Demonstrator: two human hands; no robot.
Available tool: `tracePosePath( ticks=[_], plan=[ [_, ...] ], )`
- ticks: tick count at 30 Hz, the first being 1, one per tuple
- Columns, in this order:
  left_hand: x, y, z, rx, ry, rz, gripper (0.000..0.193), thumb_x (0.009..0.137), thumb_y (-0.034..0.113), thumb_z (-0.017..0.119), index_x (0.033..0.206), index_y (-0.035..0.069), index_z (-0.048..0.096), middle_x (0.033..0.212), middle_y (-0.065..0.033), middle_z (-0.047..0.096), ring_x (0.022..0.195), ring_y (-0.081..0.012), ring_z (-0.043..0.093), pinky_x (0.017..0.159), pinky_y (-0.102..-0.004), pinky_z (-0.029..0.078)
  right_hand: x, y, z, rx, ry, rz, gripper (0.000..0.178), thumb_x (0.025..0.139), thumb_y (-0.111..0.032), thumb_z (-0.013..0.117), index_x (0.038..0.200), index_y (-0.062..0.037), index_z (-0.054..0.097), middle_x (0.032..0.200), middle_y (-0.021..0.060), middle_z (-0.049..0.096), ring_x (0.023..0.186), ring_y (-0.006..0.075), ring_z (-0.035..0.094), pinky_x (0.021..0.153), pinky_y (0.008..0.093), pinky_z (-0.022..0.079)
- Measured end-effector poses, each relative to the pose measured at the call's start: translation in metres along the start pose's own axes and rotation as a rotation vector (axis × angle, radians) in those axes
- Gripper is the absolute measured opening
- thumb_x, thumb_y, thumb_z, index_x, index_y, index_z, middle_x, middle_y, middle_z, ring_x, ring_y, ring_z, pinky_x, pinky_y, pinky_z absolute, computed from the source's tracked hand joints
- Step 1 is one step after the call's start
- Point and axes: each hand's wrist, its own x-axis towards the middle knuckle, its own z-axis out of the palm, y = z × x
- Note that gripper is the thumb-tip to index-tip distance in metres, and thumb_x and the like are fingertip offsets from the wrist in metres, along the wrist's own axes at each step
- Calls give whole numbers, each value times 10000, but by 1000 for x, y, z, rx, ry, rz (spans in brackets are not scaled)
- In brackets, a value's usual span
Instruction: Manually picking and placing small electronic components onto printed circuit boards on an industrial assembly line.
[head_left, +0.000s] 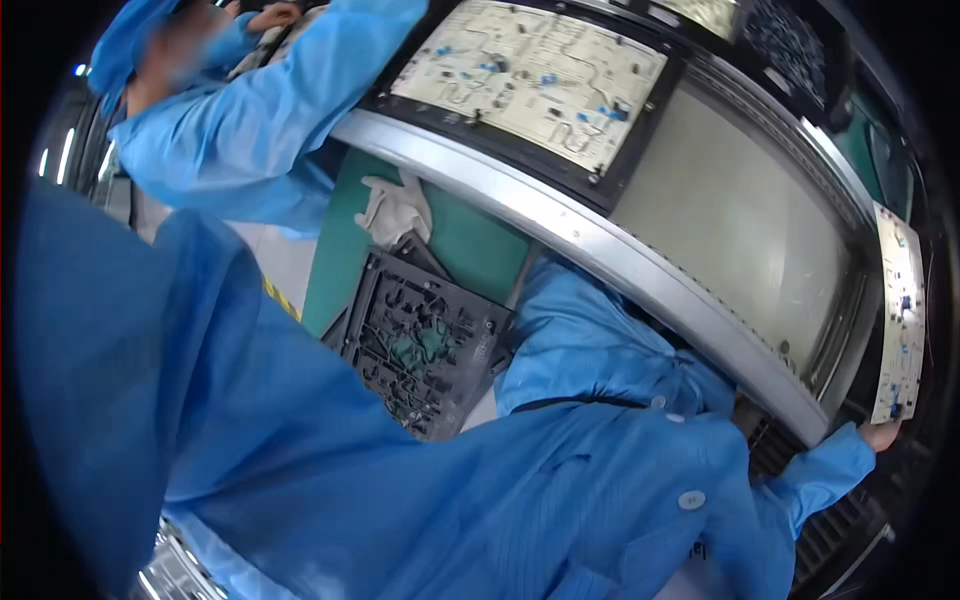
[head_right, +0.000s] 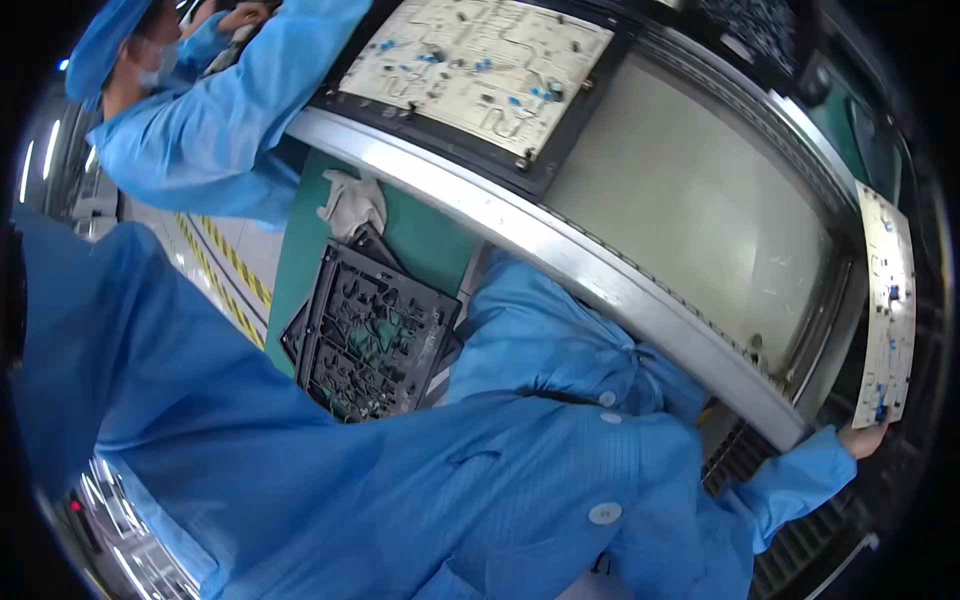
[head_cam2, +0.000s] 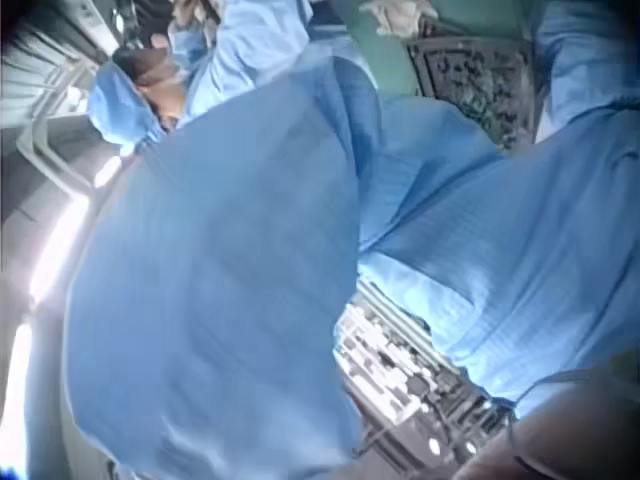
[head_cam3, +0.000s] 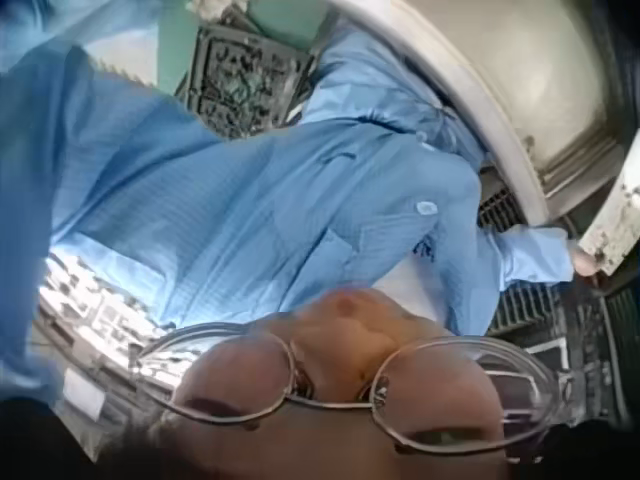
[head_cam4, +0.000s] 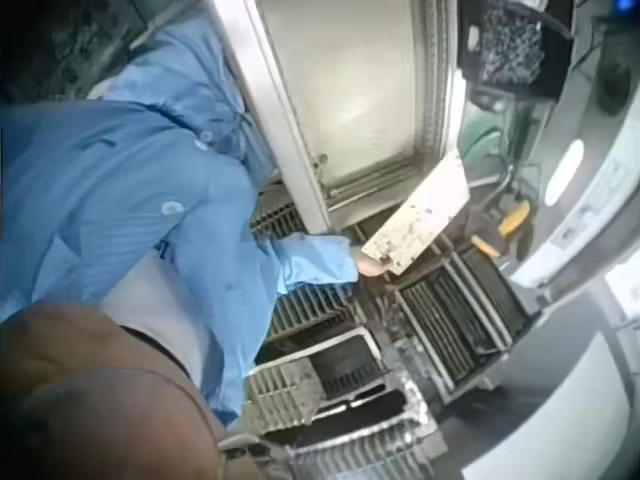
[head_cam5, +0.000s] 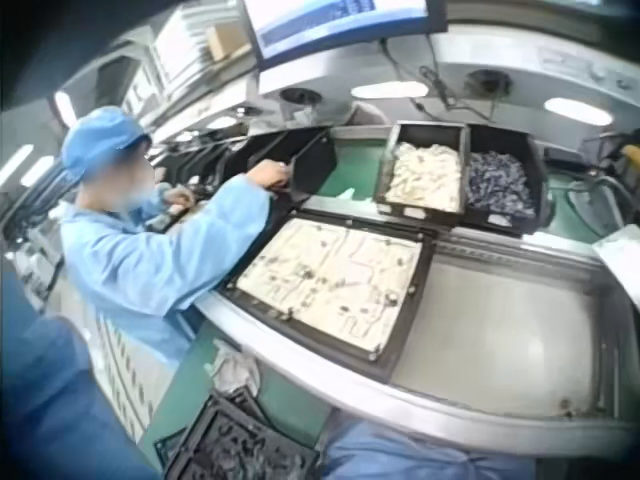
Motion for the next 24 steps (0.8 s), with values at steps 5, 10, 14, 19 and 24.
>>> tracePosePath(
  ticks=[5,10,14,19,24],
  plan=[
    [-5,6,-7,-70,145,53,218,779,41,587,993,23,558,1009,-100,564,889,-205,543,714,-294,465,22,7,25,366,66,139,397,875,-120,517,1242,21,464,1188,150,556,1090,249,543,940,344,412],
    [32,-4,14,-108,427,253,165,781,49,587,943,31,563,961,-91,573,846,-209,547,686,-307,463,38,-131,-41,1774,132,1192,433,922,-268,439,1248,17,460,1223,132,532,1105,269,527,962,381,400],
    [66,15,44,-328,542,354,123,783,56,586,903,38,566,922,-85,580,811,-212,550,663,-317,461,35,-136,-20,1711,176,1261,426,913,-247,457,1252,11,460,1216,132,534,1081,258,537,966,360,393],
    [71,16,42,-532,517,443,71,786,64,585,853,47,571,874,-76,589,767,-216,554,634,-329,459,14,-125,-25,1473,80,799,454,915,-244,408,1303,-9,418,1276,161,485,1170,265,470,1037,371,320],
    [68,67,51,-682,597,411,23,789,72,584,803,56,576,826,-68,597,723,-220,557,606,-342,457,28,-139,-21,1837,83,1250,475,934,-334,366,1282,-17,430,1264,137,498,1160,268,474,1014,391,332]
  ],
)
